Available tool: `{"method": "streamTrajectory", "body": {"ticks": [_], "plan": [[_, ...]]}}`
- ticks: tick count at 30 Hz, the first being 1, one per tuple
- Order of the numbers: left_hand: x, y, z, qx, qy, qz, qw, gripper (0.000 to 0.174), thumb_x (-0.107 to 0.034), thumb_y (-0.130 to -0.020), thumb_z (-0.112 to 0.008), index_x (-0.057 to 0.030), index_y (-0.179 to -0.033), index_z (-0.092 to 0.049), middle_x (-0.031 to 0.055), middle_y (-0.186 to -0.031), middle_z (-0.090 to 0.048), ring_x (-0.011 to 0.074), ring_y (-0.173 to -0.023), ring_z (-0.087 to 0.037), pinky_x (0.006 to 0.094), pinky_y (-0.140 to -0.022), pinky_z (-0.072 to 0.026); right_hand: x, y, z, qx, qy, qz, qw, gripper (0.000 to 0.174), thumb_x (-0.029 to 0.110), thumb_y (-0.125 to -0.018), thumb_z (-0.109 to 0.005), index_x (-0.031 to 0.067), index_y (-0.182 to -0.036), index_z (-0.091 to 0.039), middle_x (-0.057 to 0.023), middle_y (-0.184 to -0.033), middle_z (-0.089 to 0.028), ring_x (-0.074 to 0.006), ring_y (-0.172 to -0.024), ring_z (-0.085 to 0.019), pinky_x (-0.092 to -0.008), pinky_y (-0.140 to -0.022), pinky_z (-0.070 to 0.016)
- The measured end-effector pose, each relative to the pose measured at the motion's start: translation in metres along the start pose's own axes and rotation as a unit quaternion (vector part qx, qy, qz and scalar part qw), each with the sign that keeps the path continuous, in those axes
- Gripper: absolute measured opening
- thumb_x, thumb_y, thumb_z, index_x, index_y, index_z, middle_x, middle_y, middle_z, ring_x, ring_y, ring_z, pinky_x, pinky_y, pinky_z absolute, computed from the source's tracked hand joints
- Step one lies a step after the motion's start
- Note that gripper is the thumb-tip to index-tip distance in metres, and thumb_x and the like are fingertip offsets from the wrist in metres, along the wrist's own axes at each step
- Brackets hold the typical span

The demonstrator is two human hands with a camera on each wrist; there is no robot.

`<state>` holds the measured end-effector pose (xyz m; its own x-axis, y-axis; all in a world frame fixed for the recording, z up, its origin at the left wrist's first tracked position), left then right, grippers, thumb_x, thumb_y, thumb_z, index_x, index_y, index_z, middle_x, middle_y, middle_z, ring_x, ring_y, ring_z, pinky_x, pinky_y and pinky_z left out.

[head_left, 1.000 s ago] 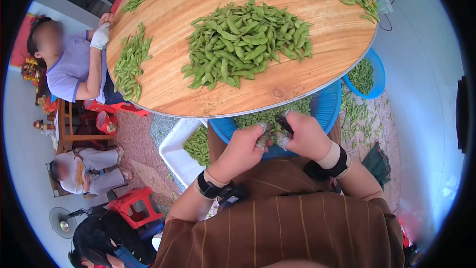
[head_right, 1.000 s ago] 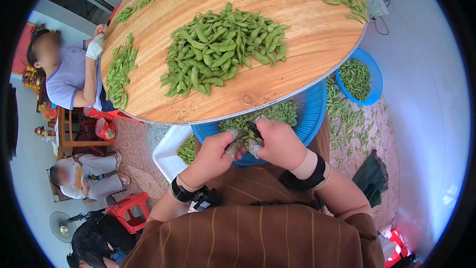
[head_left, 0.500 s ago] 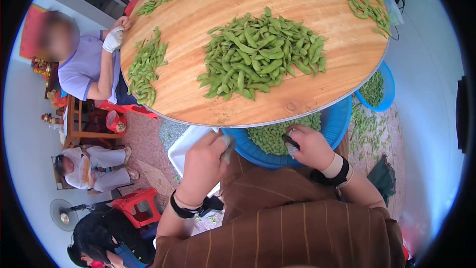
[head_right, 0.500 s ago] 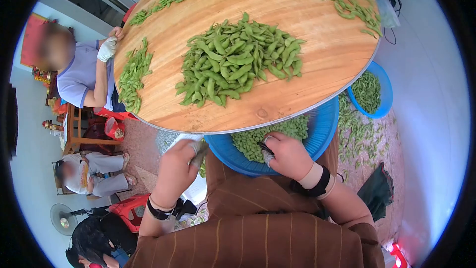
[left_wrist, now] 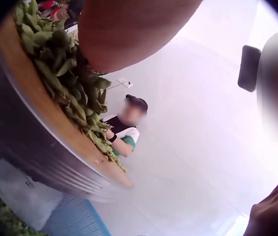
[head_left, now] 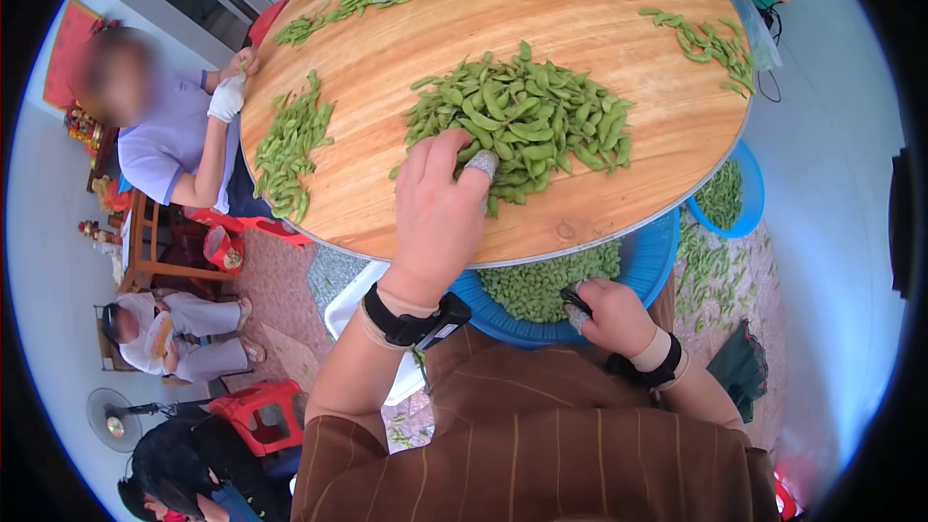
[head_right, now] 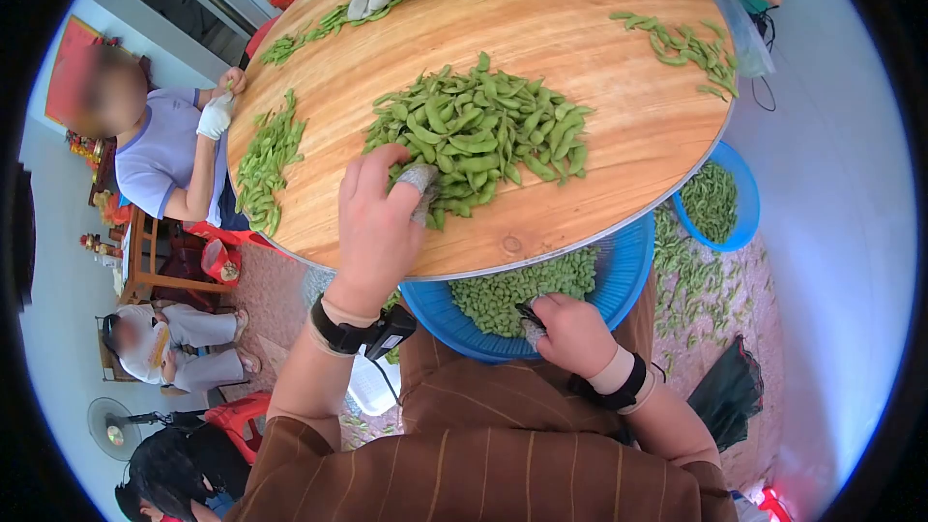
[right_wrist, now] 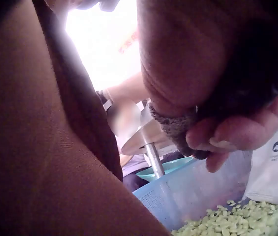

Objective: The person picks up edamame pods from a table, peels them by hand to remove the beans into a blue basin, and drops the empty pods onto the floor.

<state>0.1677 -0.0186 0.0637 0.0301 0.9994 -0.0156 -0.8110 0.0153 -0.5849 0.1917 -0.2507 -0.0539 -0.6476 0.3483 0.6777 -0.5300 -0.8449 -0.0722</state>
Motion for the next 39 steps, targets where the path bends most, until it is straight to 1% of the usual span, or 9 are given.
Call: {"method": "streamTrajectory", "body": {"ticks": [7,9,12,22,27,31,33,36,39], "plan": [[-0.026,0.029,0.023,0.043,0.285,0.21,0.934,0.021,0.006,-0.079,-0.057,0.0017,-0.099,-0.058,0.0133,-0.102,-0.062,0.0279,-0.084,-0.062,0.0352,-0.073,-0.0504,0.011,-0.005,0.011,-0.04,-0.212,-0.018,0.976,0.026,0.015,-0.087,-0.058,0.0008,-0.109,-0.057,-0.0127,-0.073,-0.06,-0.0286,-0.057,-0.058,-0.0362,-0.054,-0.0474],[-0.045,0.048,0.013,0.188,0.638,0.357,0.656,0.022,0.0,-0.09,-0.053,-0.0011,-0.113,-0.054,0.0081,-0.098,-0.064,0.012,-0.074,-0.06,0.0225,-0.067,-0.0477,0.025,-0.007,0.035,0.001,-0.319,-0.084,0.944,0.03,0.015,-0.09,-0.055,0.0011,-0.117,-0.053,-0.0087,-0.075,-0.06,-0.0207,-0.053,-0.055,-0.0312,-0.05,-0.0451],[-0.062,0.066,0.003,0.248,0.666,0.37,0.598,0.026,0.003,-0.089,-0.052,-0.0022,-0.114,-0.055,0.0054,-0.098,-0.063,0.0098,-0.074,-0.059,0.0222,-0.068,-0.0474,0.03,-0.004,0.048,0.044,-0.49,-0.14,0.859,0.035,0.013,-0.094,-0.048,0.0022,-0.127,-0.046,-0.002,-0.077,-0.059,-0.008,-0.05,-0.048,-0.0227,-0.046,-0.0405],[-0.069,0.083,-0.013,0.295,0.616,0.34,0.647,0.029,0.005,-0.088,-0.047,-0.0023,-0.114,-0.059,0.001,-0.092,-0.061,0.0074,-0.073,-0.054,0.0213,-0.064,-0.0441,0.031,0.002,0.043,0.074,-0.574,-0.141,0.804,0.039,0.009,-0.095,-0.045,0.0067,-0.134,-0.042,0.0002,-0.082,-0.057,-0.0034,-0.051,-0.044,-0.0179,-0.045,-0.0377],[-0.065,0.082,-0.014,0.22,0.415,0.104,0.877,0.029,0.006,-0.086,-0.047,-0.0025,-0.111,-0.061,0.0022,-0.089,-0.06,0.0111,-0.07,-0.054,0.0246,-0.066,-0.0453,0.029,0.003,0.043,0.092,-0.581,-0.145,0.796,0.04,0.012,-0.096,-0.044,0.0071,-0.135,-0.042,0.0005,-0.08,-0.055,-0.0032,-0.051,-0.043,-0.0175,-0.045,-0.0375],[-0.063,0.083,-0.011,0.239,0.434,0.104,0.862,0.021,0.001,-0.088,-0.05,-0.002,-0.106,-0.062,0.0032,-0.086,-0.059,0.0124,-0.068,-0.053,0.0271,-0.064,-0.0442,0.027,0.003,0.042,0.117,-0.568,-0.13,0.804,0.037,0.015,-0.097,-0.047,0.007,-0.133,-0.044,0.0013,-0.076,-0.052,-0.0029,-0.051,-0.042,-0.0179,-0.044,-0.0366],[-0.064,0.091,-0.017,0.345,0.713,0.367,0.488,0.017,-0.005,-0.091,-0.053,-0.0021,-0.106,-0.061,0.0037,-0.085,-0.058,0.0117,-0.068,-0.052,0.0271,-0.061,-0.0417,0.028,0.003,0.041,0.124,-0.59,-0.119,0.789,0.036,0.016,-0.097,-0.048,0.0069,-0.132,-0.045,0.0016,-0.075,-0.051,-0.0029,-0.051,-0.042,-0.018,-0.044,-0.0362],[-0.066,0.098,-0.03,0.295,0.855,0.36,0.231,0.019,-0.009,-0.093,-0.053,-0.0024,-0.109,-0.059,0.0032,-0.083,-0.057,0.0101,-0.064,-0.048,0.0249,-0.058,-0.0385,0.029,0.005,0.037,0.162,-0.705,-0.178,0.667,0.034,0.018,-0.097,-0.049,0.0068,-0.129,-0.047,0.002,-0.074,-0.051,-0.0031,-0.051,-0.041,-0.0181,-0.043,-0.0353],[-0.065,0.107,-0.046,0.256,0.84,0.379,0.291,0.02,-0.009,-0.092,-0.056,-0.0016,-0.111,-0.057,0.0023,-0.082,-0.057,0.0104,-0.066,-0.051,0.028,-0.059,-0.0417,0.026,-0.002,0.034,0.149,-0.699,-0.237,0.658,0.032,0.015,-0.096,-0.048,0.007,-0.127,-0.048,0.0019,-0.074,-0.051,-0.0039,-0.05,-0.041,-0.0186,-0.043,-0.0366]]}}
Point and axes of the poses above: each hand's wrist, its own y-axis away from the middle knuckle, its own z-axis out of the back of the hand, x = y × z, the point moved 2 cm from there along -y, towards the middle knuckle
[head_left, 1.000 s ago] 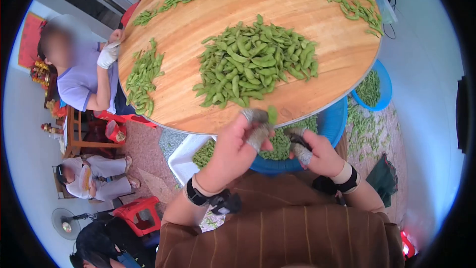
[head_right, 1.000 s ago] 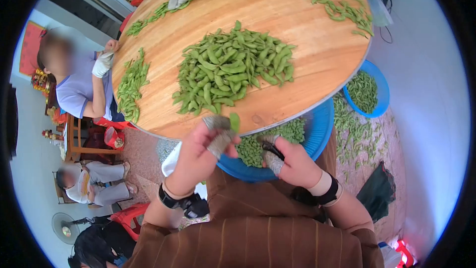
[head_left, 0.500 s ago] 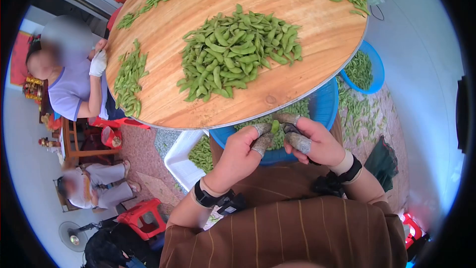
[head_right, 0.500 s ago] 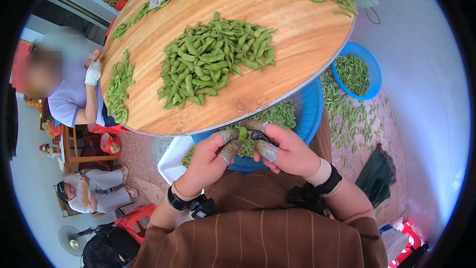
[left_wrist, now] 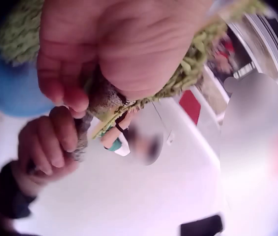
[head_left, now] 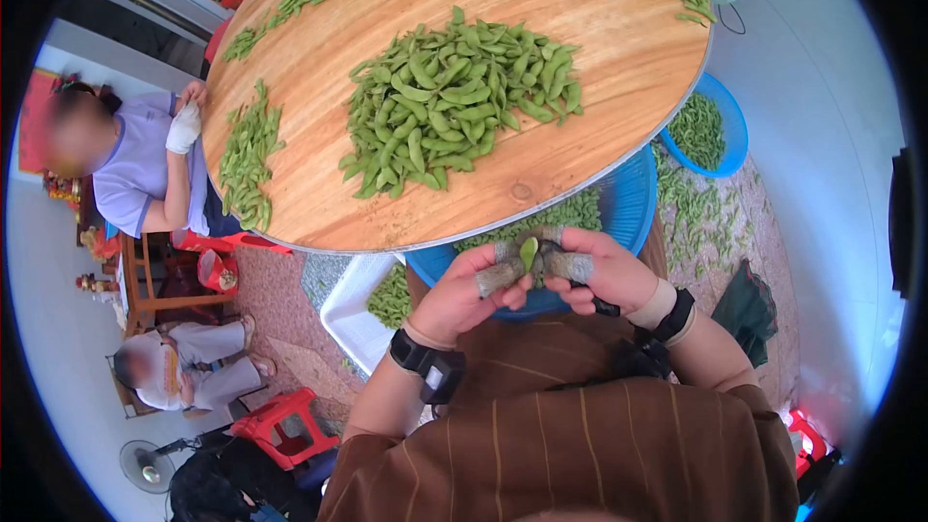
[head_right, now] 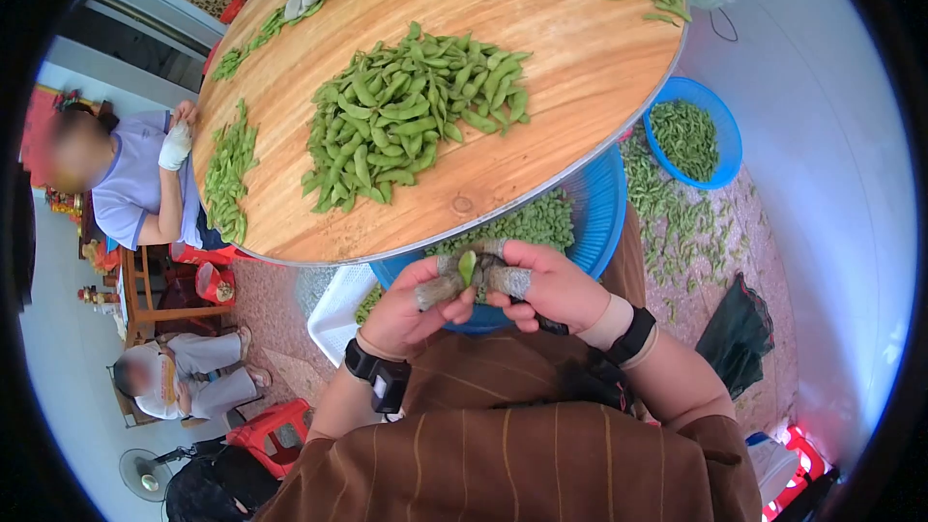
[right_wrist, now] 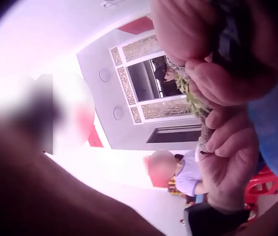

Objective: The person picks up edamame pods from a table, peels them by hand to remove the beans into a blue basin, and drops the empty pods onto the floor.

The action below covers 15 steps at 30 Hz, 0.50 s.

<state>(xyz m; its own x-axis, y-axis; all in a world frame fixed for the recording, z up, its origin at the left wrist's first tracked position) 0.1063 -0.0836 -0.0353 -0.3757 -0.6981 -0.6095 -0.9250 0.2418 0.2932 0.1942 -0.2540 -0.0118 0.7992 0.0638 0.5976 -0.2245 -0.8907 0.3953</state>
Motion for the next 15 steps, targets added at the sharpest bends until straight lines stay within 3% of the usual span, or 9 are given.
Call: {"method": "streamTrajectory", "body": {"ticks": [1,3,4,5,6,7,9,13,15], "plan": [[0.005,-0.001,0.0,0.0,0.002,0.003,1.0,0.02,-0.009,-0.092,-0.056,-0.0016,-0.111,-0.057,0.0023,-0.082,-0.057,0.0104,-0.066,-0.051,0.028,-0.059,-0.0417,-0.002,-0.004,0.004,-0.031,0.063,0.006,0.997,0.031,0.014,-0.096,-0.047,0.0072,-0.127,-0.048,0.0017,-0.074,-0.051,-0.0041,-0.051,-0.041,-0.0189,-0.044,-0.0377],[0.006,-0.001,0.001,-0.088,-0.365,-0.098,0.922,0.025,-0.01,-0.083,-0.066,0.0005,-0.104,-0.056,0.0094,-0.086,-0.06,0.0188,-0.071,-0.058,0.0333,-0.064,-0.0466,-0.007,-0.008,0.008,-0.06,0.127,0.01,0.99,0.031,0.013,-0.096,-0.046,0.0074,-0.126,-0.048,0.0015,-0.075,-0.051,-0.0044,-0.051,-0.041,-0.0192,-0.044,-0.0388],[0.003,0.0,0.001,-0.09,-0.364,-0.096,0.922,0.025,-0.01,-0.083,-0.066,0.0005,-0.104,-0.056,0.0094,-0.086,-0.06,0.0188,-0.071,-0.058,0.0333,-0.064,-0.0466,-0.01,-0.01,0.008,-0.057,0.134,0.003,0.989,0.03,0.012,-0.095,-0.045,0.0076,-0.124,-0.049,0.0012,-0.075,-0.052,-0.0044,-0.051,-0.042,-0.0195,-0.044,-0.0393],[-0.005,0.002,-0.001,-0.097,-0.588,-0.126,0.793,0.029,-0.008,-0.078,-0.068,0.0009,-0.103,-0.056,0.0135,-0.09,-0.06,0.0252,-0.075,-0.059,0.0365,-0.067,-0.0481,-0.012,-0.012,0.008,-0.053,0.142,-0.003,0.989,0.029,0.011,-0.095,-0.043,0.0078,-0.123,-0.05,0.0009,-0.074,-0.052,-0.0045,-0.051,-0.043,-0.0197,-0.043,-0.0398],[-0.009,0.004,-0.005,-0.097,-0.773,-0.147,0.61,0.032,-0.007,-0.073,-0.07,0.0012,-0.101,-0.055,0.0176,-0.095,-0.06,0.0316,-0.079,-0.061,0.0397,-0.07,-0.0496,-0.014,-0.014,0.008,-0.051,0.14,-0.004,0.989,0.029,0.011,-0.095,-0.043,0.0078,-0.123,-0.05,0.0009,-0.074,-0.052,-0.0045,-0.051,-0.043,-0.0197,-0.043,-0.0398],[-0.009,0.005,-0.007,-0.098,-0.773,-0.146,0.609,0.032,-0.007,-0.073,-0.07,0.0012,-0.101,-0.055,0.0176,-0.095,-0.06,0.0316,-0.079,-0.061,0.0397,-0.07,-0.0496,-0.014,-0.016,0.007,-0.057,0.156,0.01,0.986,0.028,0.011,-0.095,-0.044,0.0079,-0.121,-0.051,0.0011,-0.074,-0.052,-0.0043,-0.051,-0.044,-0.0196,-0.043,-0.0398],[-0.009,0.006,-0.014,-0.115,-0.844,-0.206,0.482,0.032,-0.006,-0.07,-0.068,0.0019,-0.098,-0.055,0.0205,-0.096,-0.06,0.0374,-0.08,-0.059,0.0426,-0.071,-0.0501,-0.013,-0.018,0.007,-0.064,0.172,0.024,0.983,0.027,0.011,-0.094,-0.044,0.008,-0.12,-0.052,0.0013,-0.073,-0.052,-0.0042,-0.051,-0.044,-0.0196,-0.043,-0.0398],[-0.009,0.004,-0.015,-0.132,-0.836,-0.209,0.49,0.025,-0.005,-0.073,-0.064,0.0025,-0.095,-0.056,0.0203,-0.09,-0.061,0.0379,-0.079,-0.06,0.0451,-0.071,-0.0496,-0.008,-0.017,0.007,-0.064,0.224,0.043,0.972,0.028,0.012,-0.095,-0.045,0.0069,-0.121,-0.051,0.002,-0.071,-0.052,-0.0036,-0.05,-0.044,-0.0193,-0.043,-0.0396],[-0.01,0.003,-0.012,-0.125,-0.787,-0.176,0.578,0.018,-0.008,-0.082,-0.06,0.0041,-0.094,-0.056,0.0194,-0.085,-0.061,0.0307,-0.074,-0.061,0.0409,-0.068,-0.05,-0.009,-0.017,0.01,-0.062,0.233,0.034,0.97,0.028,0.013,-0.096,-0.045,0.0058,-0.123,-0.05,0.0019,-0.071,-0.051,-0.0031,-0.05,-0.043,-0.0189,-0.043,-0.039]]}}
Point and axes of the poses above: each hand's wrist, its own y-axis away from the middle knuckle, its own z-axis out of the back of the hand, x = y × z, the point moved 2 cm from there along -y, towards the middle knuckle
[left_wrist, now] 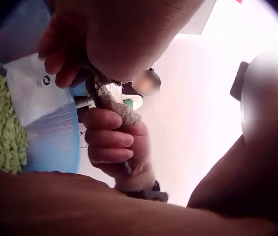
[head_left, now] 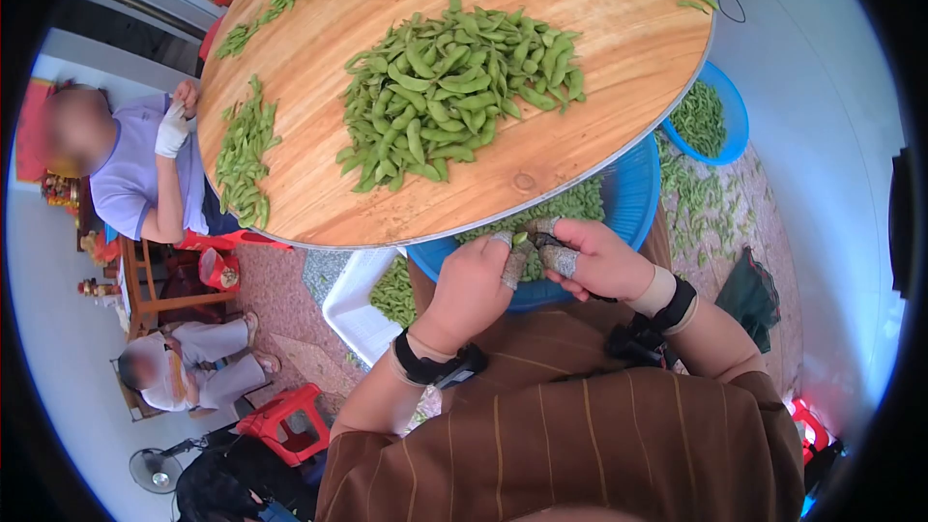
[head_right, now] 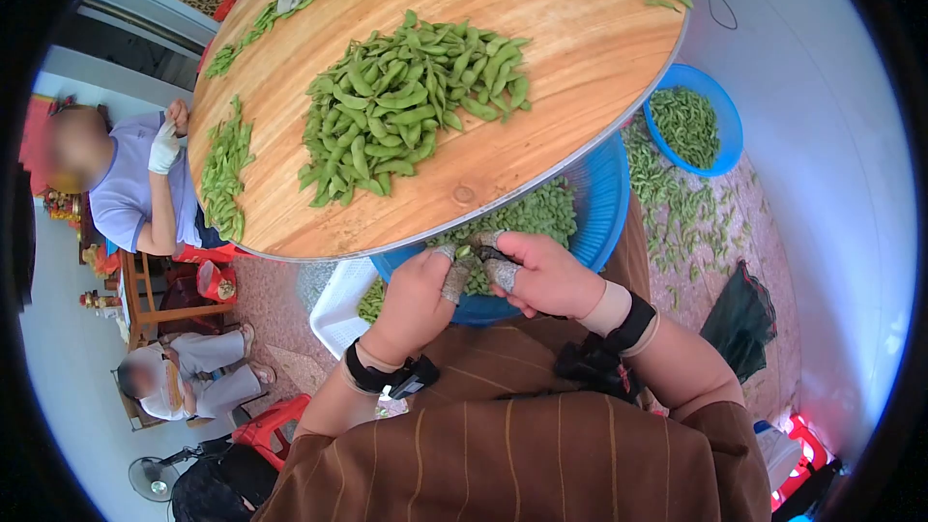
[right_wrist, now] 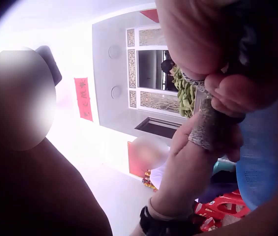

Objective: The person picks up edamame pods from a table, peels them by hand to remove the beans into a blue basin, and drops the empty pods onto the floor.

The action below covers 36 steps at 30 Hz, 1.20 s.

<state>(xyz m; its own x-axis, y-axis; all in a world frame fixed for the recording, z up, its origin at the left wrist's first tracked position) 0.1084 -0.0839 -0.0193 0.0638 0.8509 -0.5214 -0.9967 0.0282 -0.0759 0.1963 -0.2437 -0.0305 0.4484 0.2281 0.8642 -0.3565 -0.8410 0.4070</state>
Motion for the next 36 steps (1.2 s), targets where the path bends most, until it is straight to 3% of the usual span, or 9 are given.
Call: {"method": "streamTrajectory", "body": {"ticks": [4,6,9,14,20,24,30,34,36], "plan": [[0.015,0.004,-0.01,0.097,0.371,0.138,0.913,0.017,-0.014,-0.093,-0.053,0.0022,-0.097,-0.055,0.014,-0.086,-0.062,0.0196,-0.072,-0.059,0.033,-0.063,-0.0488,-0.014,-0.001,0.007,0.016,-0.044,0.0,0.999,0.032,0.012,-0.093,-0.046,0.0074,-0.125,-0.05,0.0022,-0.072,-0.051,-0.0042,-0.051,-0.044,-0.0196,-0.043,-0.0398],[0.014,0.006,-0.011,0.167,0.692,0.268,0.649,0.022,-0.019,-0.099,-0.046,0.0008,-0.1,-0.055,0.0076,-0.086,-0.061,0.0111,-0.069,-0.055,0.0259,-0.061,-0.0462,-0.016,0.002,0.011,0.031,-0.09,-0.005,0.995,0.033,0.012,-0.093,-0.047,0.0073,-0.125,-0.05,0.0019,-0.072,-0.051,-0.0043,-0.051,-0.044,-0.0196,-0.043,-0.0396],[0.013,0.006,-0.02,0.17,0.706,0.283,0.627,0.02,-0.017,-0.098,-0.045,-0.0001,-0.101,-0.056,0.0058,-0.085,-0.06,0.0106,-0.068,-0.053,0.0236,-0.062,-0.0454,-0.018,0.003,0.013,0.06,-0.185,-0.047,0.98,0.034,0.015,-0.094,-0.048,0.0072,-0.127,-0.048,0.0016,-0.073,-0.051,-0.004,-0.052,-0.044,-0.0198,-0.043,-0.0386],[0.005,0.002,-0.023,0.203,0.552,0.245,0.771,0.016,-0.006,-0.092,-0.042,0.0004,-0.098,-0.056,0.0059,-0.079,-0.058,0.0116,-0.067,-0.053,0.026,-0.063,-0.0463,-0.007,-0.007,0.015,-0.121,0.318,0.22,0.914,0.025,0.015,-0.084,-0.061,0.0024,-0.105,-0.057,-0.0074,-0.071,-0.054,-0.0184,-0.058,-0.056,-0.0335,-0.053,-0.0464],[0.016,0.005,-0.032,0.152,0.433,0.22,0.861,0.023,0.004,-0.083,-0.038,0.0027,-0.096,-0.056,0.0073,-0.077,-0.057,0.0158,-0.071,-0.057,0.0283,-0.067,-0.0475,-0.019,-0.019,0.016,-0.226,0.524,0.213,0.793,0.029,0.012,-0.068,-0.065,0.0005,-0.093,-0.057,-0.0187,-0.077,-0.059,-0.041,-0.073,-0.059,-0.043,-0.063,-0.0483],[0.018,0.007,-0.031,0.073,0.411,0.216,0.883,0.027,0.007,-0.081,-0.037,0.0032,-0.098,-0.057,0.0085,-0.081,-0.058,0.0158,-0.077,-0.058,0.0294,-0.071,-0.0473,-0.022,-0.014,0.023,-0.224,0.447,0.244,0.831,0.023,0.016,-0.073,-0.067,0.0006,-0.089,-0.059,-0.0178,-0.072,-0.059,-0.0387,-0.07,-0.059,-0.0416,-0.063,-0.0491],[0.011,0.001,-0.034,-0.009,0.077,0.062,0.995,0.022,0.003,-0.086,-0.041,0.0024,-0.1,-0.058,0.009,-0.082,-0.061,0.0192,-0.073,-0.061,0.0324,-0.067,-0.0504,-0.015,-0.013,0.02,-0.122,0.15,-0.032,0.981,0.02,0.019,-0.085,-0.065,0.0003,-0.081,-0.058,-0.0069,-0.063,-0.057,-0.0139,-0.052,-0.054,-0.028,-0.05,-0.0462],[0.016,-0.001,-0.038,0.006,0.305,0.164,0.938,0.019,-0.001,-0.089,-0.043,0.0025,-0.1,-0.058,0.0081,-0.081,-0.062,0.019,-0.067,-0.061,0.0309,-0.061,-0.0508,-0.023,-0.015,0.02,-0.076,0.068,0.009,0.995,0.014,0.014,-0.086,-0.063,0.0016,-0.082,-0.058,-0.0015,-0.06,-0.054,-0.0076,-0.048,-0.05,-0.0233,-0.044,-0.0402],[0.022,-0.002,-0.04,0.076,0.57,0.317,0.754,0.018,-0.007,-0.093,-0.044,0.0018,-0.101,-0.058,0.0072,-0.083,-0.062,0.017,-0.066,-0.062,0.0273,-0.059,-0.0506,-0.027,-0.017,0.021,-0.061,0.033,0.02,0.997,0.013,0.014,-0.086,-0.063,0.0022,-0.083,-0.058,-0.001,-0.059,-0.053,-0.0081,-0.047,-0.05,-0.0233,-0.043,-0.0392]]}}
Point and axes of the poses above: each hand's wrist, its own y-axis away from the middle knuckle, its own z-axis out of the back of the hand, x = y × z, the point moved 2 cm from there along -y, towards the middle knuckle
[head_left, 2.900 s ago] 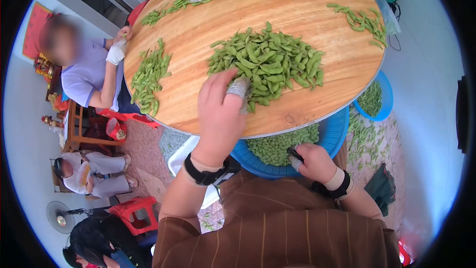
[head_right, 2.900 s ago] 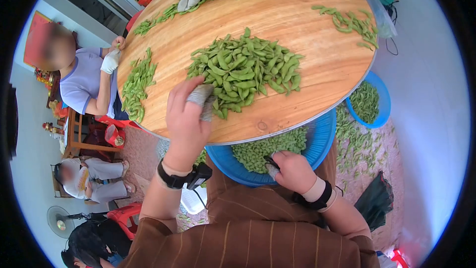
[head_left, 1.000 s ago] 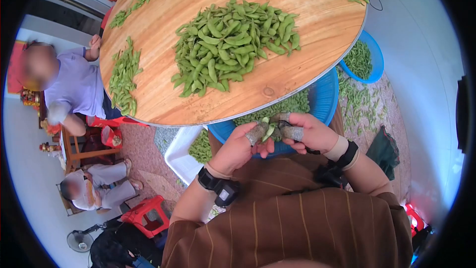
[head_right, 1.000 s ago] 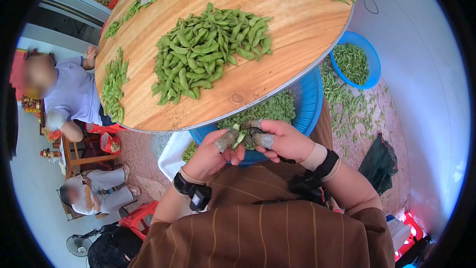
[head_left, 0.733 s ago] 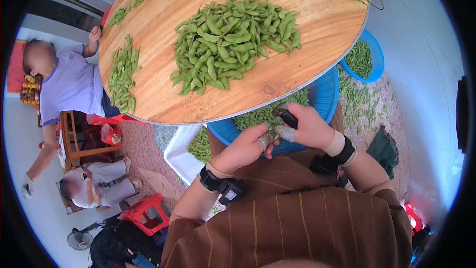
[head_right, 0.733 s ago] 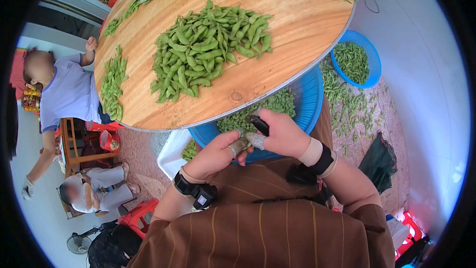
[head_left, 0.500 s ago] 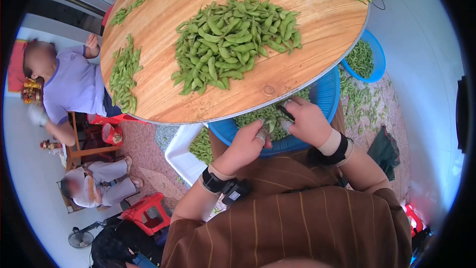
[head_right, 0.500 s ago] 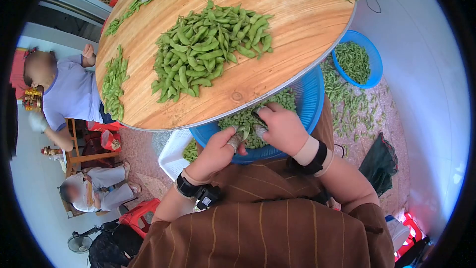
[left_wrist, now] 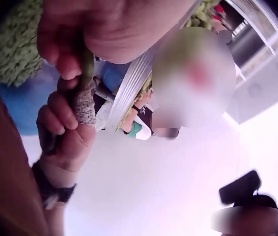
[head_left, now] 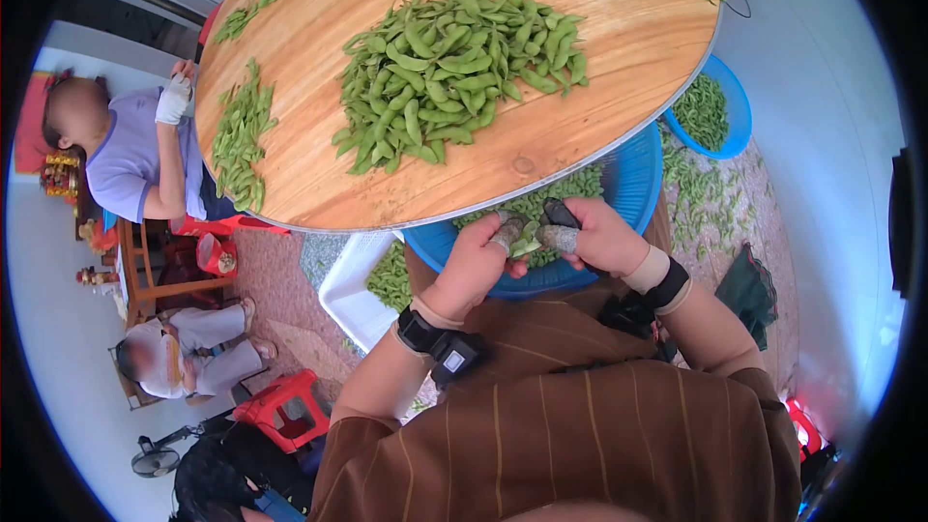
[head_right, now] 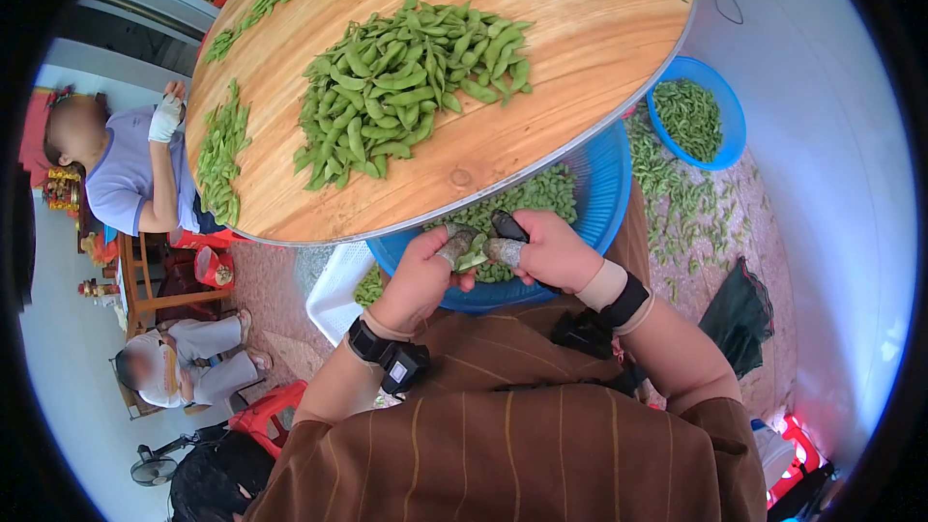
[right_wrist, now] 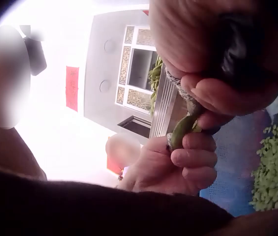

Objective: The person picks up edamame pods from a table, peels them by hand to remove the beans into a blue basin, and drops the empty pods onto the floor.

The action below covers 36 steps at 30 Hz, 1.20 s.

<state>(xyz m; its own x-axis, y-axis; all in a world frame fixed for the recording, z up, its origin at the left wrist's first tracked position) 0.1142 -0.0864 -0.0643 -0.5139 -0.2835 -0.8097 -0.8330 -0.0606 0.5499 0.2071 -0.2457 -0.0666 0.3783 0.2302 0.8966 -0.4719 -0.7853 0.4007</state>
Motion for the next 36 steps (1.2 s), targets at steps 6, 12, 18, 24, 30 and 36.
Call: {"method": "streamTrajectory", "body": {"ticks": [6,12,18,24,30,36], "plan": [[-0.006,0.008,-0.001,-0.043,0.015,0.001,0.999,0.02,-0.014,-0.096,-0.047,0.0002,-0.105,-0.058,0.0066,-0.088,-0.062,0.0148,-0.067,-0.06,0.0246,-0.061,-0.0489,0.004,0.004,0.003,-0.051,0.018,0.004,0.999,0.016,0.015,-0.087,-0.063,0.0027,-0.081,-0.055,-0.0004,-0.059,-0.052,-0.0079,-0.047,-0.049,-0.0237,-0.043,-0.0383],[0.003,0.013,0.006,0.051,-0.202,-0.039,0.977,0.019,-0.013,-0.095,-0.052,0.0001,-0.108,-0.056,0.0081,-0.083,-0.061,0.0157,-0.068,-0.057,0.0268,-0.064,-0.0475,0.001,0.004,0.003,-0.054,0.031,0.02,0.998,0.02,0.017,-0.087,-0.066,0.0047,-0.079,-0.052,0.0011,-0.059,-0.051,-0.0063,-0.047,-0.046,-0.0218,-0.042,-0.0359],[0.009,0.013,0.016,0.086,0.233,0.04,0.968,0.017,-0.009,-0.092,-0.057,-0.0001,-0.106,-0.058,0.0075,-0.083,-0.061,0.0129,-0.067,-0.054,0.0266,-0.066,-0.0471,-0.003,0.004,0.004,-0.014,-0.032,0.068,0.997,0.016,0.017,-0.088,-0.064,0.0044,-0.085,-0.054,0.0015,-0.06,-0.051,-0.0064,-0.048,-0.046,-0.0217,-0.043,-0.0359],[-0.001,0.014,0.005,0.041,0.066,0.011,0.997,0.016,-0.015,-0.094,-0.056,-0.0002,-0.098,-0.06,0.0069,-0.085,-0.063,0.0109,-0.067,-0.056,0.0233,-0.063,-0.0465,-0.007,0.003,0.01,-0.074,0.017,0.032,0.997,0.017,0.018,-0.087,-0.064,0.0031,-0.091,-0.056,0.0011,-0.065,-0.054,-0.0059,-0.051,-0.049,-0.0226,-0.045,-0.0394],[-0.001,0.013,0.008,0.014,-0.054,0.045,0.997,0.014,-0.014,-0.091,-0.059,-0.0014,-0.095,-0.064,0.0027,-0.078,-0.063,0.009,-0.064,-0.055,0.0228,-0.059,-0.0461,-0.005,0.002,0.009,-0.121,0.074,0.06,0.988,0.02,0.018,-0.086,-0.065,0.0015,-0.09,-0.056,-0.0043,-0.065,-0.056,-0.0136,-0.05,-0.052,-0.0275,-0.046,-0.0422],[-0.002,0.013,0.007,0.007,-0.255,-0.088,0.963,0.011,-0.008,-0.09,-0.057,0.0004,-0.093,-0.064,0.001,-0.079,-0.061,0.0072,-0.066,-0.053,0.0226,-0.059,-0.0445,0.008,0.008,-0.009,-0.118,0.435,0.272,0.85,0.021,0.012,-0.075,-0.068,-0.0008,-0.082,-0.054,-0.0214,-0.074,-0.057,-0.0396,-0.071,-0.058,-0.0399,-0.062,-0.0469]]}}
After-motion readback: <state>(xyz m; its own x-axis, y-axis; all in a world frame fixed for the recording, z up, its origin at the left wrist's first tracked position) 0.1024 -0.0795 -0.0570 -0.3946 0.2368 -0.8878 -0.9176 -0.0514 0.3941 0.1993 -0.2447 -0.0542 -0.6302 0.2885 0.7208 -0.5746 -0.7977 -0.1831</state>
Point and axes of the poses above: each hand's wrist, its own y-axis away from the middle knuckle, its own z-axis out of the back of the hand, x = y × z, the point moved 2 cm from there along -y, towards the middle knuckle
